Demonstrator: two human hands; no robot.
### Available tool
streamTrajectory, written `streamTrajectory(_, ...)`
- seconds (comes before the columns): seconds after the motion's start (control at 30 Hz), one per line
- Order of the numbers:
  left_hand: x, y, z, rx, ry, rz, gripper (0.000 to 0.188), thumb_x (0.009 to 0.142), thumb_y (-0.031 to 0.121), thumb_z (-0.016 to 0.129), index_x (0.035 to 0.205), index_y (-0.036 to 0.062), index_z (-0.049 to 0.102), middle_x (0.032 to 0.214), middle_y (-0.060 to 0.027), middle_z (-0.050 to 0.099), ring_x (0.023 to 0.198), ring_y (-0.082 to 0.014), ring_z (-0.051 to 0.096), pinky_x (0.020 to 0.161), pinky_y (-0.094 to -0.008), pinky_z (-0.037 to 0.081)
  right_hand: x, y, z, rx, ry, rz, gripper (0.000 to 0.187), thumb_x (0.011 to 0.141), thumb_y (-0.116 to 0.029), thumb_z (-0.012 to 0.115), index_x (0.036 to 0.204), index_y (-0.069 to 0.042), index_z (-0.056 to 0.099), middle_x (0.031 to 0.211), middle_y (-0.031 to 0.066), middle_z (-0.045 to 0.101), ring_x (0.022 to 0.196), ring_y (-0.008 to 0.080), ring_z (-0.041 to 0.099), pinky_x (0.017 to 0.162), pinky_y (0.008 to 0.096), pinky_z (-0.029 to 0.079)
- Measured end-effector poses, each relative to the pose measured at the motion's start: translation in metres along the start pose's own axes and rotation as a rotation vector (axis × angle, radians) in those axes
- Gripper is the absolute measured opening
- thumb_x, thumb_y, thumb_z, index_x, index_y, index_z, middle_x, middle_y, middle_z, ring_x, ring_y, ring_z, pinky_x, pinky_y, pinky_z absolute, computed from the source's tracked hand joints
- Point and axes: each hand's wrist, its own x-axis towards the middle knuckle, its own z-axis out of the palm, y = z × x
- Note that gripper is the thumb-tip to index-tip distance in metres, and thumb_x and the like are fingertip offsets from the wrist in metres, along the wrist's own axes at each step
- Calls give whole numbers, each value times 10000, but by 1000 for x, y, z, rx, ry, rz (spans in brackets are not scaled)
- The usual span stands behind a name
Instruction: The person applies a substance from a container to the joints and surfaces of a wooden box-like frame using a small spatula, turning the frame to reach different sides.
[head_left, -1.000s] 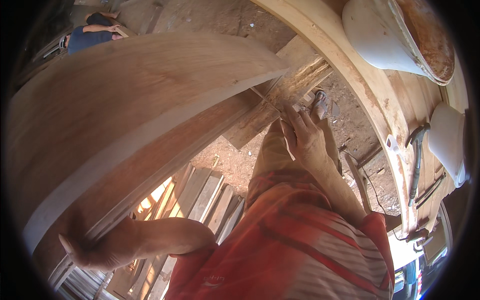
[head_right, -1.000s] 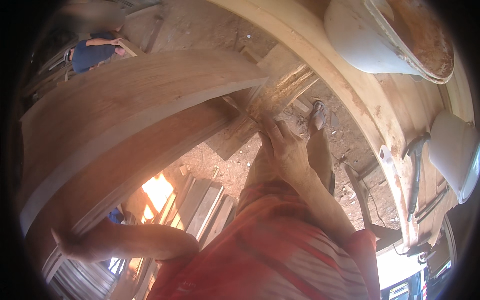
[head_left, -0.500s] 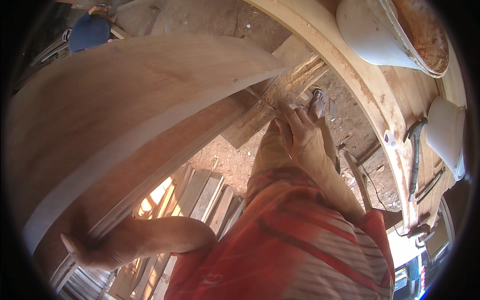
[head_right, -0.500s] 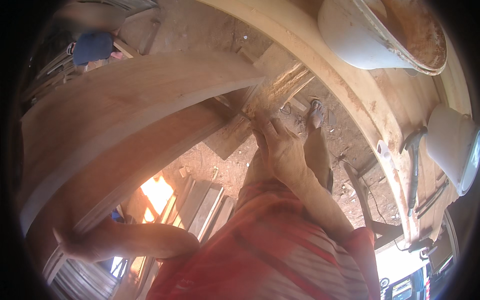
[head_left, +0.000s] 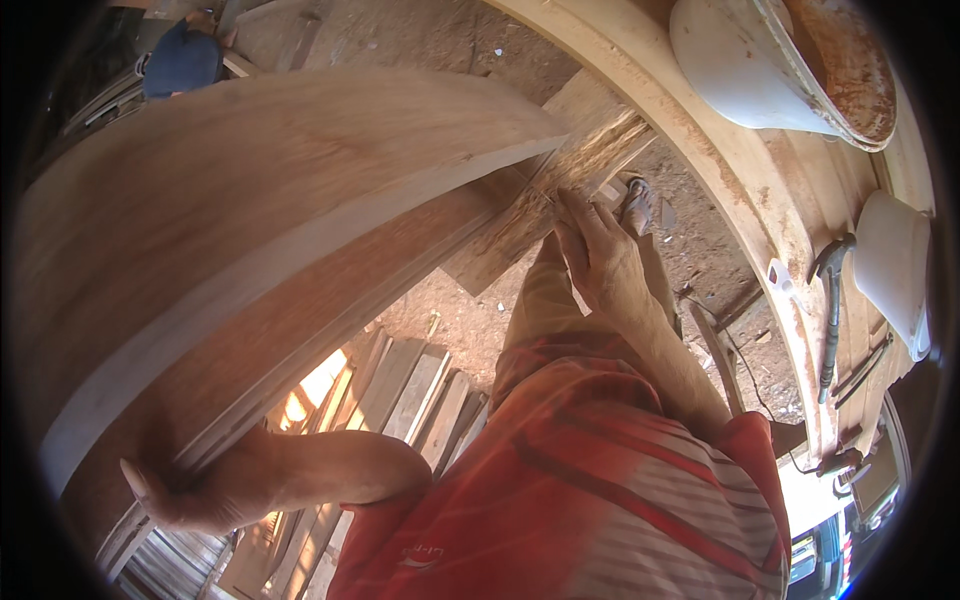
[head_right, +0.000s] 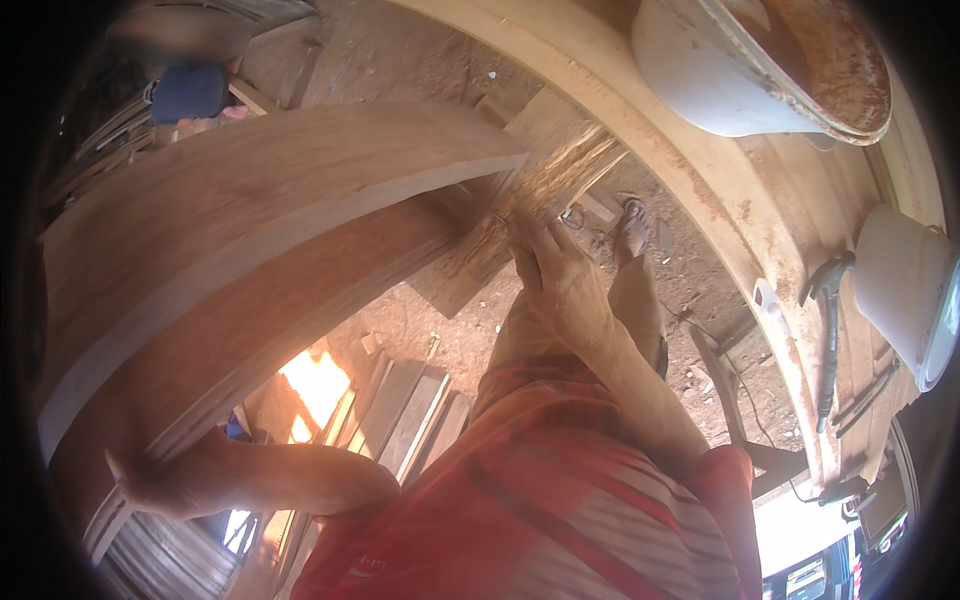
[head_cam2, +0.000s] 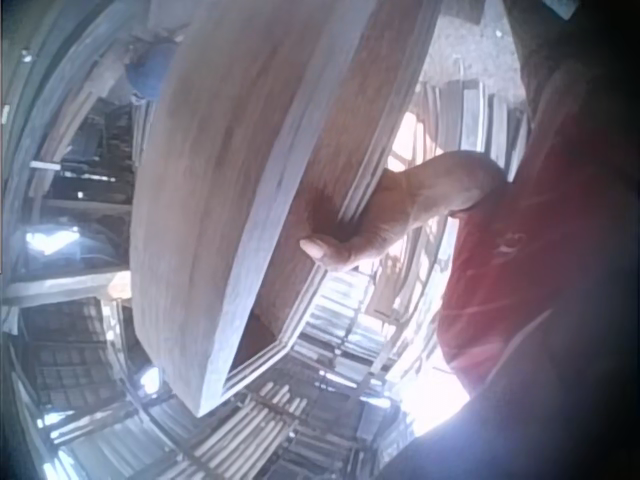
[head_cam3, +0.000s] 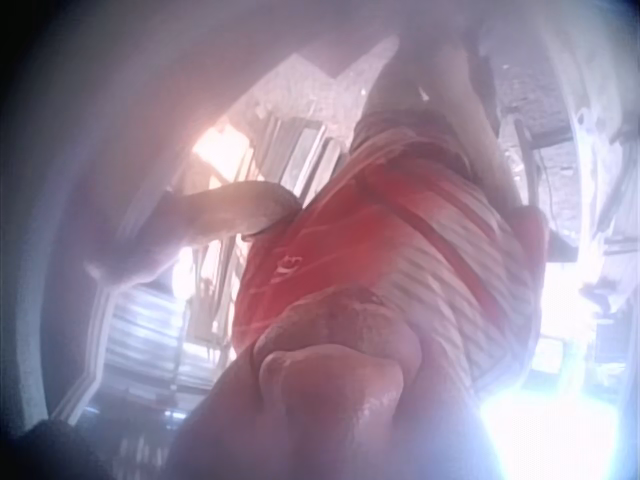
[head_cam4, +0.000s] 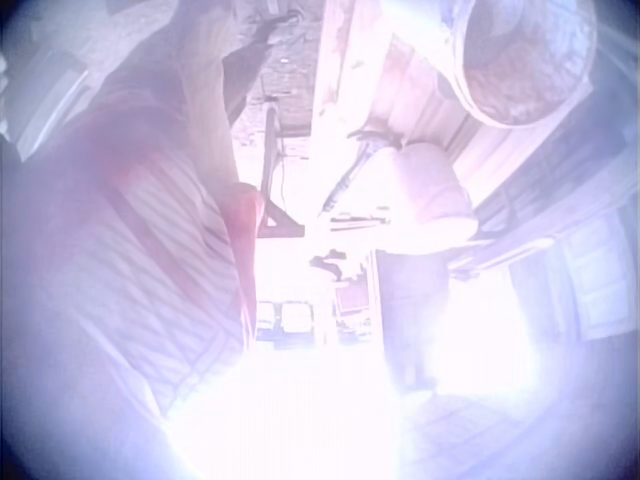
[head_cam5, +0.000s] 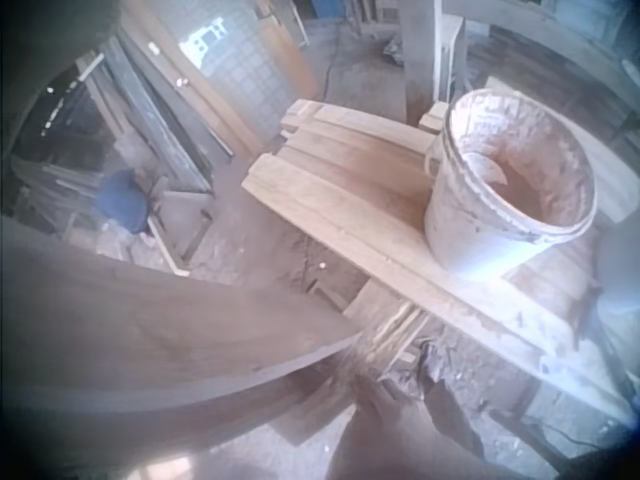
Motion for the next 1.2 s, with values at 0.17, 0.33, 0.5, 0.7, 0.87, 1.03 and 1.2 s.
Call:
streamTrajectory(0.17,-1,0,-1,80,-50,54,475,858,299,591,1070,-107,718,1123,-274,694,1085,-350,678,956,-529,561,1,-1,8,144,-155,272,334,1025,-201,551,1304,-19,579,956,231,692,912,413,679,783,441,524)
streamTrajectory(0.33,-9,6,4,105,44,20,525,859,320,584,1130,-115,695,1155,-284,680,1118,-367,662,963,-544,550,-8,-10,2,155,-179,369,307,1035,-211,524,1254,-5,590,928,237,689,908,417,683,780,460,511)
streamTrajectory(0.5,-10,9,6,57,2,-23,554,874,331,566,1171,-124,676,1166,-279,681,1134,-370,656,980,-544,533,-8,3,13,163,-159,284,268,1036,-192,520,1201,4,599,933,253,668,887,434,677,764,472,505)
streamTrajectory(0.7,-9,9,-1,32,-12,-12,576,846,311,554,1184,-144,658,1192,-298,666,1131,-369,656,1003,-533,517,-14,-1,7,185,-100,250,252,1033,-185,526,1182,9,586,974,274,649,922,450,661,788,477,506)
streamTrajectory(0.87,-12,12,2,26,-37,-8,592,843,324,534,1170,-153,661,1168,-306,673,1122,-371,662,979,-538,532,-15,12,12,179,-159,296,271,1033,-194,523,1193,15,587,963,274,652,941,451,662,794,487,503)
streamTrajectory(1.03,-20,15,7,72,-24,59,592,860,342,526,1165,-144,670,1170,-306,674,1111,-374,670,965,-544,541,-15,11,14,228,-81,244,342,1037,-216,525,1279,20,575,977,270,662,960,435,673,809,479,509)
streamTrajectory(1.2,-18,18,4,-54,-23,1,566,874,344,553,1151,-132,684,1162,-299,680,1095,-375,678,959,-552,546,-22,23,21,148,-111,191,417,1041,-227,523,1372,26,542,1041,274,675,997,420,681,837,450,524)
